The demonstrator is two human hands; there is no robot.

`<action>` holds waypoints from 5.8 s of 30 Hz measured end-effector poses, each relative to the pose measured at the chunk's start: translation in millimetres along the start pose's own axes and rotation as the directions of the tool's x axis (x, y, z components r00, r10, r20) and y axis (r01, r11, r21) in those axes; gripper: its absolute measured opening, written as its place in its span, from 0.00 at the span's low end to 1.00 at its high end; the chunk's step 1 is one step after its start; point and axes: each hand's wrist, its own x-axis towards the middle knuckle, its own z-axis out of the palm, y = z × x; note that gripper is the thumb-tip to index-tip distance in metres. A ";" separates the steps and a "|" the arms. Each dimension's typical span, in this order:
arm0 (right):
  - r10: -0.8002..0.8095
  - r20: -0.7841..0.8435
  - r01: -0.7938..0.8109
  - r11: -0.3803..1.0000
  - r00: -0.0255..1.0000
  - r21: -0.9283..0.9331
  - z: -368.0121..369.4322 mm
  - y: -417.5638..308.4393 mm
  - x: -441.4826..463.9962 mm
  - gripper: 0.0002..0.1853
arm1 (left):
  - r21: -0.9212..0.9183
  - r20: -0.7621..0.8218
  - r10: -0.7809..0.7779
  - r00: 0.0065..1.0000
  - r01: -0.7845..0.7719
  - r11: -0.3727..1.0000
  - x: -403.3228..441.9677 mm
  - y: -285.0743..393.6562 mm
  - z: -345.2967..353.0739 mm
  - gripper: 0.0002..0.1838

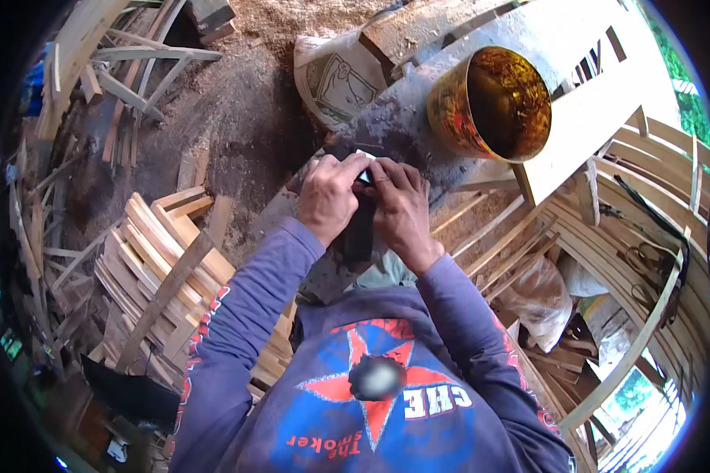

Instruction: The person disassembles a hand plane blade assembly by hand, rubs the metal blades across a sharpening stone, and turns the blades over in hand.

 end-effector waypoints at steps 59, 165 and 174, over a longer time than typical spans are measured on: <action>-0.033 -0.098 0.035 0.999 0.995 0.014 10.6 -2.0 -61.2 0.27 | -0.011 0.063 -0.098 0.993 0.099 0.995 -58.6 11.3 12.3 0.19; -0.253 0.162 0.242 0.967 0.954 0.082 -8.9 22.1 -26.2 0.29 | 0.245 -0.145 -0.282 0.948 0.311 0.918 -89.3 44.8 45.0 0.26; -0.330 0.107 0.328 0.944 0.938 0.033 2.5 31.4 -13.3 0.27 | 0.228 -0.156 -0.279 0.948 0.309 0.923 -74.2 35.1 35.9 0.26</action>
